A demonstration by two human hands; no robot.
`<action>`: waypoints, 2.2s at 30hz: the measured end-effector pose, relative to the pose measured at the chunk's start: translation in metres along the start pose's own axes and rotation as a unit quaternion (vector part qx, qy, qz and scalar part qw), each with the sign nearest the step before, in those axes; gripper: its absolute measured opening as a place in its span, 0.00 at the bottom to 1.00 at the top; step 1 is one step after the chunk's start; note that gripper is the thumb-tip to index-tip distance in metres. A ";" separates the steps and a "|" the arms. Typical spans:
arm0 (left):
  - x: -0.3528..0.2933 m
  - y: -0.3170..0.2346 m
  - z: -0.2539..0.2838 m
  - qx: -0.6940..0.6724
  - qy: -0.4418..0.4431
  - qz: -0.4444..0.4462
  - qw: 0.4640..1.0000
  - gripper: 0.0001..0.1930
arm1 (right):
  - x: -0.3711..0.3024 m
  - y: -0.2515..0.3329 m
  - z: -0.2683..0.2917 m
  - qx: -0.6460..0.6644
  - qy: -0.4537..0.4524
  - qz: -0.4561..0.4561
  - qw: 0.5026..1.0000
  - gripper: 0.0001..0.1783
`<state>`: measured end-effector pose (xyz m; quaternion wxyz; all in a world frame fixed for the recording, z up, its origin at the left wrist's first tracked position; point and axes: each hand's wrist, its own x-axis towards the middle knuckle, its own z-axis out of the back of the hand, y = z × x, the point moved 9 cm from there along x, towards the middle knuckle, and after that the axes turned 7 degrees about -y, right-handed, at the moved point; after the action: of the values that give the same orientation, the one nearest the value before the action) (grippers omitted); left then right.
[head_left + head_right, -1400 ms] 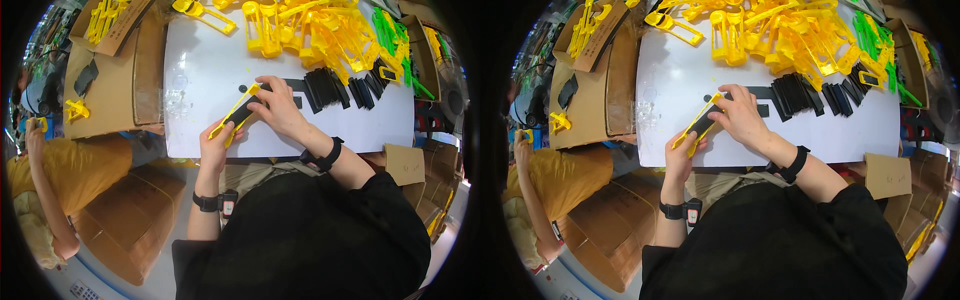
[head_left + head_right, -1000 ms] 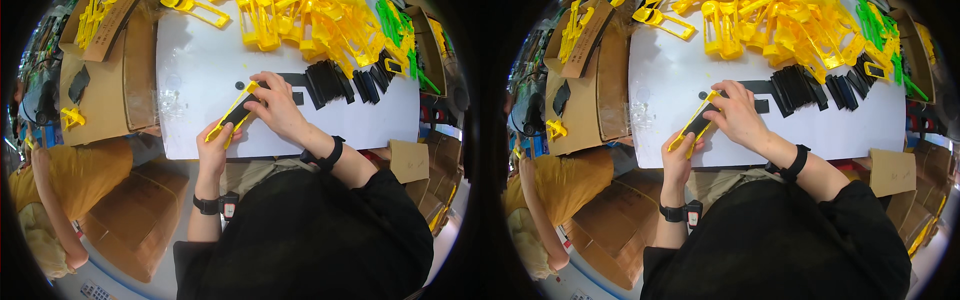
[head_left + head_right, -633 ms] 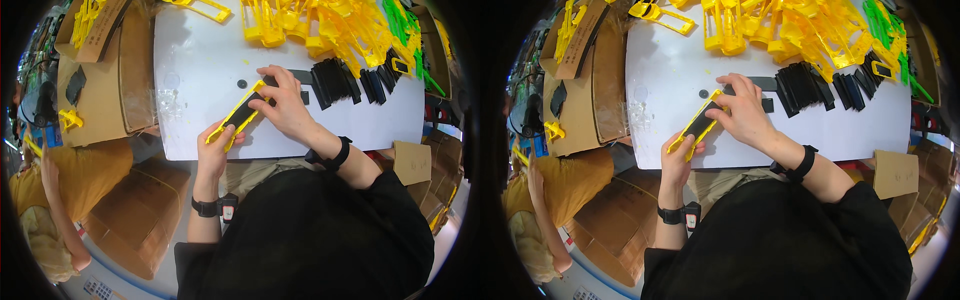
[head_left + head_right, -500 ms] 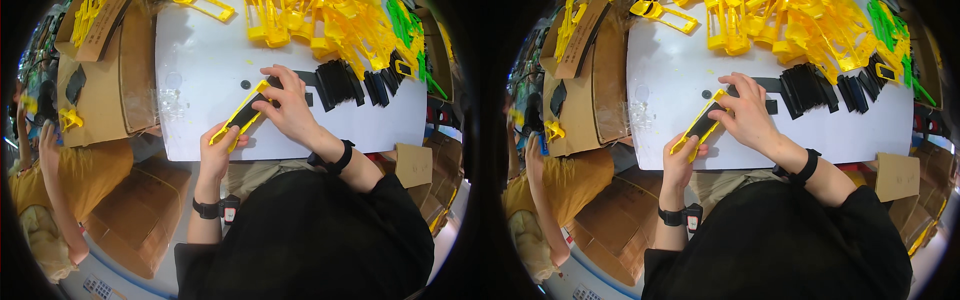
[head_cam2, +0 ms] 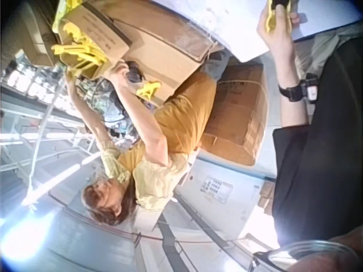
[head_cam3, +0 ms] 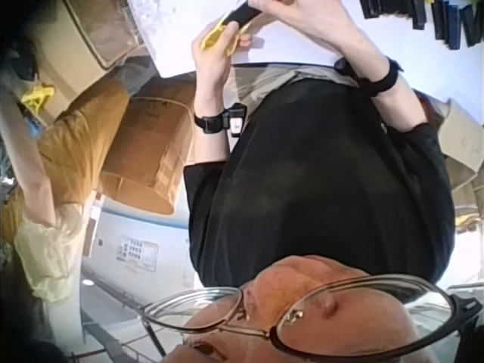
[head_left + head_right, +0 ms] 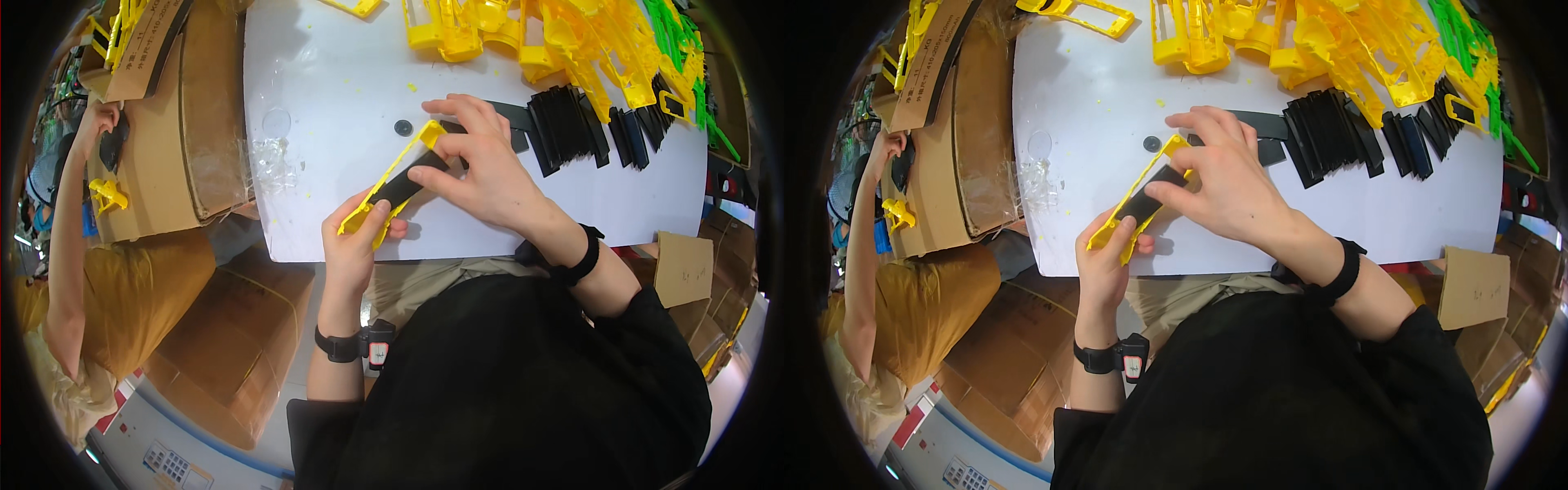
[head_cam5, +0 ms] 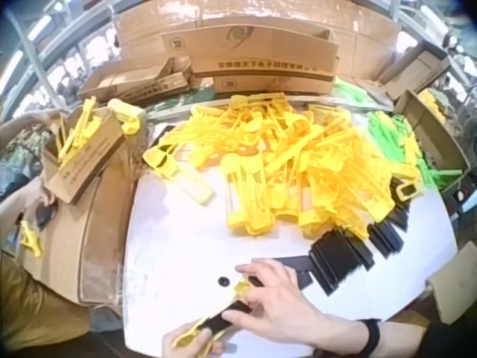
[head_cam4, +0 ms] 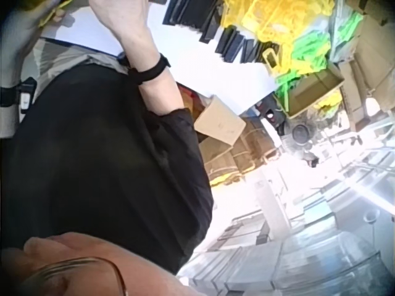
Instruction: Assembling the internal components and outer casing of yellow solar-powered flashlights at a factory workstation.
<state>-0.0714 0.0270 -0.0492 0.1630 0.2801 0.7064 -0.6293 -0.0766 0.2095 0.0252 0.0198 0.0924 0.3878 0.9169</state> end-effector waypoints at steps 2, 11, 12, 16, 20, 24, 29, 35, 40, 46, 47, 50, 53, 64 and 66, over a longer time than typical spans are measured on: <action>-0.001 -0.001 0.001 0.004 0.000 -0.002 1.000 0.15 | -0.004 0.005 -0.008 -0.011 0.043 0.017 0.999 0.14; -0.002 0.005 0.003 -0.010 -0.011 -0.002 1.000 0.16 | -0.005 0.005 -0.016 -0.036 -0.006 0.039 0.999 0.15; -0.003 0.005 0.001 -0.006 -0.004 0.004 1.000 0.16 | -0.005 0.003 -0.018 -0.036 -0.005 0.038 0.999 0.15; 0.001 0.003 -0.002 -0.016 0.004 -0.005 1.000 0.16 | -0.002 0.001 -0.026 0.012 0.034 0.008 0.999 0.13; -0.001 0.003 0.000 -0.011 0.005 0.010 1.000 0.16 | -0.001 -0.002 -0.024 -0.025 0.048 0.028 0.998 0.15; -0.001 0.003 0.005 -0.013 0.003 0.018 1.000 0.13 | -0.001 0.003 -0.004 -0.032 -0.036 0.046 0.998 0.17; -0.003 0.002 0.002 -0.005 0.043 0.009 0.999 0.11 | -0.008 0.005 0.025 0.047 -0.156 0.106 0.981 0.24; -0.004 0.005 0.008 -0.037 0.062 0.002 0.997 0.11 | -0.004 -0.027 -0.026 0.257 0.220 -0.143 0.930 0.16; 0.000 0.007 -0.001 -0.020 0.094 0.021 0.995 0.11 | -0.001 -0.023 -0.034 0.246 0.247 -0.098 0.932 0.13; -0.003 0.002 -0.010 0.012 0.099 0.045 0.994 0.17 | -0.013 -0.030 -0.041 0.308 0.313 -0.195 0.877 0.14; -0.002 0.001 -0.009 0.011 0.098 0.044 0.994 0.17 | -0.013 -0.028 -0.043 0.316 0.324 -0.188 0.872 0.12; 0.000 0.001 -0.012 0.005 0.119 0.047 0.992 0.17 | -0.018 -0.028 -0.047 0.323 0.306 -0.243 0.862 0.10; -0.001 -0.001 -0.010 0.009 0.108 0.046 0.993 0.16 | -0.022 -0.026 -0.049 0.325 0.294 -0.263 0.859 0.10; 0.003 0.002 -0.007 0.013 0.096 0.055 0.994 0.16 | -0.018 -0.030 -0.049 0.316 0.266 -0.301 0.860 0.10; 0.000 0.003 -0.006 0.024 0.093 0.068 0.993 0.16 | -0.023 -0.034 -0.051 0.328 0.282 -0.298 0.851 0.10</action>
<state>-0.0688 0.0328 -0.0508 0.1318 0.3885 0.6828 -0.6045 -0.0650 0.1948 -0.0377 0.1502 -0.2889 0.6637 0.6734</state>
